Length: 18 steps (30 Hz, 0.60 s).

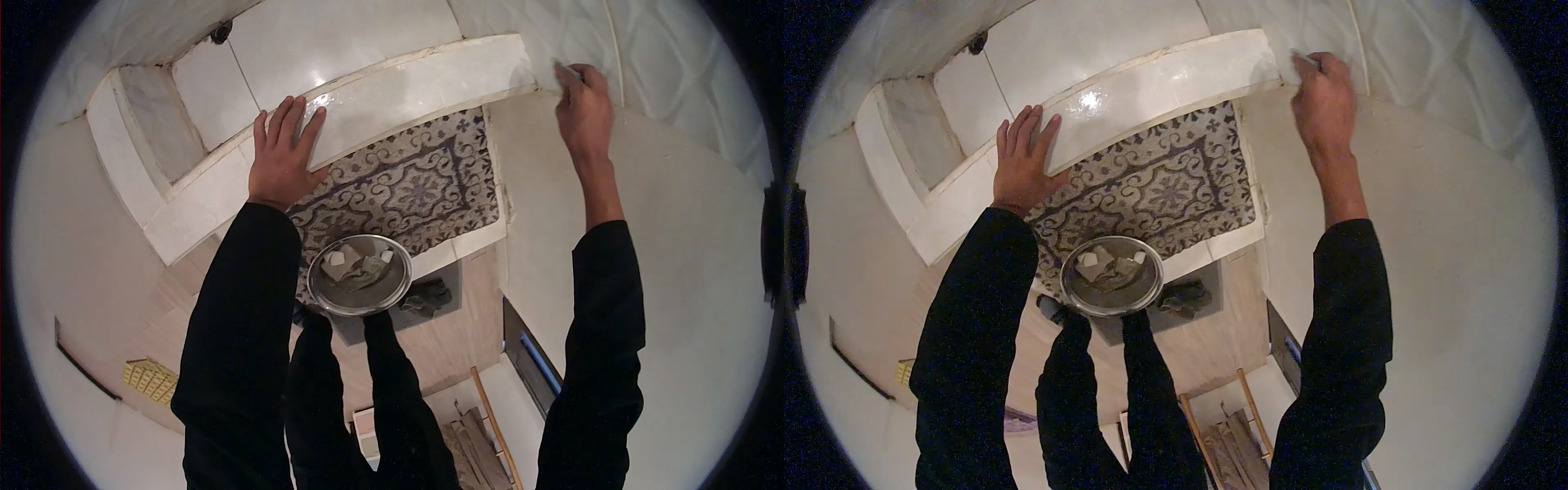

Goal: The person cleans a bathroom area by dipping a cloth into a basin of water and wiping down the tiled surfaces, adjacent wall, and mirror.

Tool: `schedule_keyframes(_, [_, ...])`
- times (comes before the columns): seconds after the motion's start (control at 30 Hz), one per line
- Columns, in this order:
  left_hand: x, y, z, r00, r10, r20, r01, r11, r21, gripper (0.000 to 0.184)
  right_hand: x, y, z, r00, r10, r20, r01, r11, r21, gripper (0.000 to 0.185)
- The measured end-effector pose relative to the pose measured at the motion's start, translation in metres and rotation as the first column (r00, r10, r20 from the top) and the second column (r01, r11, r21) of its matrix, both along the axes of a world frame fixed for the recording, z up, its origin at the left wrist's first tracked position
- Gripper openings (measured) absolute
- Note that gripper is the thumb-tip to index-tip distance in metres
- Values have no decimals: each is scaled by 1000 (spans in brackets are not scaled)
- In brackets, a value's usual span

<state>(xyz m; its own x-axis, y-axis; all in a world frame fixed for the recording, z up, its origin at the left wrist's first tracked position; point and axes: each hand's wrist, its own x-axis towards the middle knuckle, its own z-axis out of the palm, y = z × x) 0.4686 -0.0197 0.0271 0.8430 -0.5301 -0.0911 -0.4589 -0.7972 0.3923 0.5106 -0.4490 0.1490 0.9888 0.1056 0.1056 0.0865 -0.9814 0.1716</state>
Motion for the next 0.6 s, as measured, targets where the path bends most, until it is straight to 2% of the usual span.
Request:
schedule_keyframes(0.07, [4,-1,-2,999,-17,46,16,1000,7,103,-19,32,-10,984,-66,-164,127,911,393,41])
schedule_keyframes(0.13, [2,2,-7,997,-42,67,41,999,24,99,-68,74,-20,938,-103,-332,310,680,665,38])
schedule_keyframes(0.23, [1,1,-10,996,-27,88,27,1000,0,98,-188,140,-69,838,34,-545,500,352,791,30])
schedule_keyframes(0.27, [0,1,-13,994,-26,103,28,1000,-15,98,-229,170,-77,686,39,-727,691,278,667,24])
schedule_keyframes(0.3, [-1,2,-16,992,-26,120,30,999,-31,99,-258,198,-84,661,72,-747,680,364,637,24])
schedule_keyframes(0.33, [-1,2,-18,990,-25,141,32,998,-46,99,-285,225,-94,508,-6,-862,836,247,490,24])
schedule_keyframes(0.4, [0,3,-16,984,-43,173,48,999,-24,98,-349,261,-137,607,-139,-782,781,284,556,29])
schedule_keyframes(0.47, [0,2,-19,970,-59,235,64,998,-14,95,-385,284,-166,717,-320,-619,696,361,620,30])
schedule_keyframes(0.5, [0,1,-14,982,-63,177,62,998,11,96,-394,289,-178,757,-333,-562,653,412,635,40])
schedule_keyframes(0.57, [0,0,1,996,-70,61,66,996,61,98,-394,297,-194,762,-418,-494,643,402,652,45])
schedule_keyframes(0.6, [-1,0,3,995,-73,74,68,996,65,97,-394,301,-202,760,-460,-460,639,398,658,48])
